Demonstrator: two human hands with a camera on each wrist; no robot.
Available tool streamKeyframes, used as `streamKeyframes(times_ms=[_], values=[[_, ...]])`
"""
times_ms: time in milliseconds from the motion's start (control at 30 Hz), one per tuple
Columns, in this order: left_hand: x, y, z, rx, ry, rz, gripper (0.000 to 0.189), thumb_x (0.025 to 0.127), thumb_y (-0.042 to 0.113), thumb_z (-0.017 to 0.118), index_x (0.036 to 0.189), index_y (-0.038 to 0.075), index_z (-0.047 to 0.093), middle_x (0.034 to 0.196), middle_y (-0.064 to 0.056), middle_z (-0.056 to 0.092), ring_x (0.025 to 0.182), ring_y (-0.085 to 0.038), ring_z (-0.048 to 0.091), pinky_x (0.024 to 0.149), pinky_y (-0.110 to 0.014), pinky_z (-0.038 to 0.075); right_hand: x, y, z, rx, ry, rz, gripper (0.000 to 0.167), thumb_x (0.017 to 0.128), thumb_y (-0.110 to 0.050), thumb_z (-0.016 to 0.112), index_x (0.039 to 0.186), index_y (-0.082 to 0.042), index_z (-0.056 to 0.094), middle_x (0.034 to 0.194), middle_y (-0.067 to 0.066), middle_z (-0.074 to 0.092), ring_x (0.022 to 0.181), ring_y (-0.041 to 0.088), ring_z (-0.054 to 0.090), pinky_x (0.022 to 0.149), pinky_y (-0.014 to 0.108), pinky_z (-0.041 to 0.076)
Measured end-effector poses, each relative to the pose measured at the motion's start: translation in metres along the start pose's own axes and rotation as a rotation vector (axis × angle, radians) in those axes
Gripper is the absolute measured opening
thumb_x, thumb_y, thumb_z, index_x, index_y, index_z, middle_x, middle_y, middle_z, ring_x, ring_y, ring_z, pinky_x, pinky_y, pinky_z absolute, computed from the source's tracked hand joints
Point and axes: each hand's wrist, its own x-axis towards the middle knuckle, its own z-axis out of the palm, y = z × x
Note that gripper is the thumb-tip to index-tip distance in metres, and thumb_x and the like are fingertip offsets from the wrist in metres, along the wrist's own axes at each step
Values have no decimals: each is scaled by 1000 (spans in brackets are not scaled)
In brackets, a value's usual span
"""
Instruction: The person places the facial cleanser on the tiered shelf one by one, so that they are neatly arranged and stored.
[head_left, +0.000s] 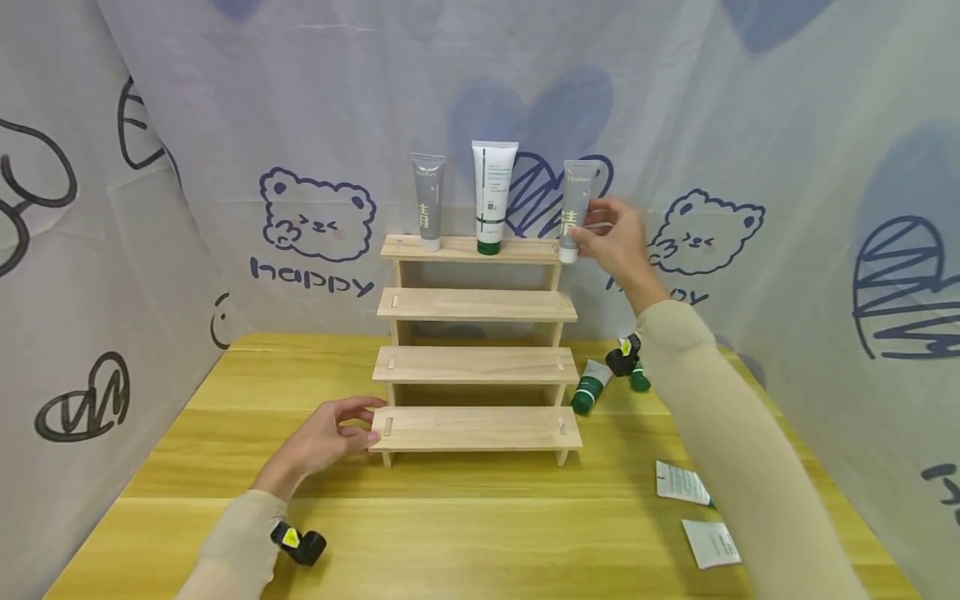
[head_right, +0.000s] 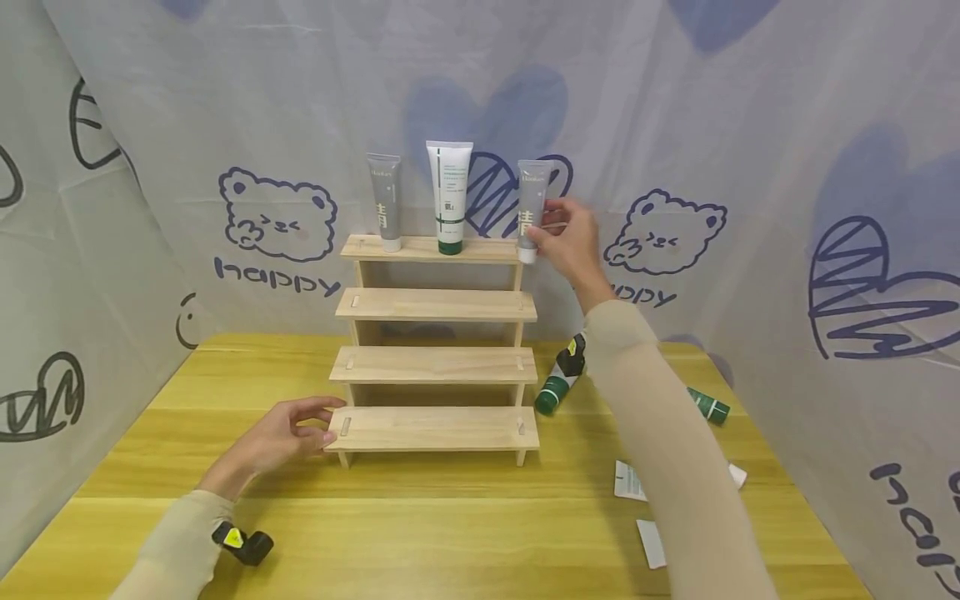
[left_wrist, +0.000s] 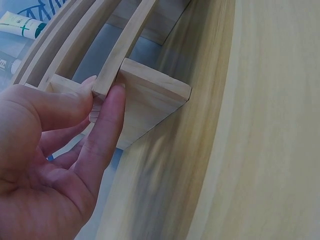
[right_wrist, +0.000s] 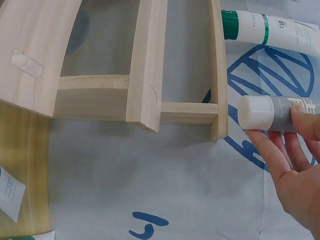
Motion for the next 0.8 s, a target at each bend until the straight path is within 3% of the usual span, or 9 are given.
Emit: streamKeyframes(times_ms=[200, 400, 800], values=[[0, 1, 0, -4, -5, 3, 57, 98, 8, 69, 150, 1, 48, 134, -26, 54, 100, -18, 69, 86, -30, 66, 5, 4, 8, 30, -2, -18, 45, 92, 3, 71, 135, 6, 57, 124, 24, 64, 89, 12, 63, 79, 29, 67], [-1, 1, 0, -5, 0, 3, 56, 98, 7, 69, 149, 1, 48, 133, -26, 55, 99, -18, 69, 85, -29, 66, 9, 5, 16, 33, 7, -22, 44, 91, 4, 72, 133, 4, 59, 120, 21, 65, 87, 13, 61, 81, 33, 68], [-1, 3, 1, 2, -2, 5, 57, 98, 7, 69, 150, 0, 48, 134, -27, 55, 101, -19, 69, 85, -29, 66, 17, 5, 27, 87, 26, -14, 47, 89, 8, 72, 134, 7, 58, 114, 17, 63, 84, 9, 60, 70, 21, 65]])
